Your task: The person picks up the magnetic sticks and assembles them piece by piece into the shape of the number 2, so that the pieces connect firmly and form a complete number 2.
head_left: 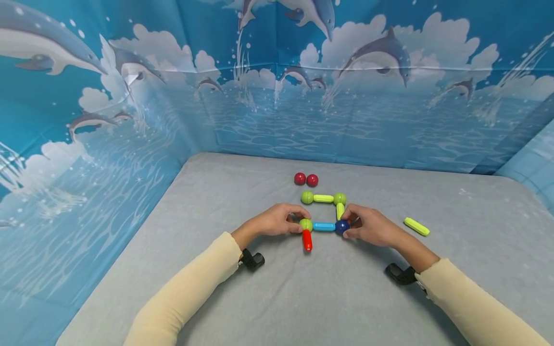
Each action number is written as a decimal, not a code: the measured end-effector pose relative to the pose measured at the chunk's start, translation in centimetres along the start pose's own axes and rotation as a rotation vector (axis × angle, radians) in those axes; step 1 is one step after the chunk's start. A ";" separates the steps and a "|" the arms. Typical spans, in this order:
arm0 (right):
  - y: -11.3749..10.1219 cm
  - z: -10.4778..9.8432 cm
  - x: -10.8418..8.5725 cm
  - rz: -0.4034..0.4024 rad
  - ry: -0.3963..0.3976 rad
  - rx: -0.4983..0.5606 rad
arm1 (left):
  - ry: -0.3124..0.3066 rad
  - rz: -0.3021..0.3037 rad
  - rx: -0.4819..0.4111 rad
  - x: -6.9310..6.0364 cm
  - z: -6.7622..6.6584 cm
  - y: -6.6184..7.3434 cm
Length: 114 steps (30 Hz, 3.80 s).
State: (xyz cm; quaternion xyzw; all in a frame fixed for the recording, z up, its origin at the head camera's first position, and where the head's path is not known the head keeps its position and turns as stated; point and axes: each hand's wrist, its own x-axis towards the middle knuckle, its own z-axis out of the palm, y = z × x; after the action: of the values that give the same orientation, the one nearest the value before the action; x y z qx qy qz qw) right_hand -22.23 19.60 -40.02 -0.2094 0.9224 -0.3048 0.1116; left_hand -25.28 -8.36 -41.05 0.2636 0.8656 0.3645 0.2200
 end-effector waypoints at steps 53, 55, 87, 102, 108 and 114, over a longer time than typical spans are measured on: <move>-4.0 -2.1 16.1 -0.001 -0.096 -0.176 | -0.056 0.017 -0.065 -0.3 -0.5 -0.6; -4.0 -1.8 16.1 -0.005 -0.073 -0.184 | -0.056 0.017 -0.064 -0.3 -0.5 -0.6; -1.7 -5.7 5.7 -0.107 0.088 -0.195 | -0.022 -0.018 -0.011 -0.6 0.0 0.1; -0.1 -2.9 -4.3 -0.095 0.095 -0.077 | -0.030 0.013 0.025 -0.5 -0.2 0.2; 0.1 -2.3 -5.0 -0.110 0.120 -0.043 | -0.022 0.005 0.012 -0.3 -0.1 0.2; -0.1 -0.8 -5.5 -0.170 0.100 -0.024 | -0.020 0.000 0.009 -0.4 -0.1 0.0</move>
State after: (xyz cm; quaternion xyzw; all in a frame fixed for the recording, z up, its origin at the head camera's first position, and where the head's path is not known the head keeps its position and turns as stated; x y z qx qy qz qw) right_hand -17.55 22.45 -38.94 -0.2726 0.9093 -0.3122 0.0365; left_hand -24.99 -8.69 -40.91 0.2683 0.8650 0.3579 0.2273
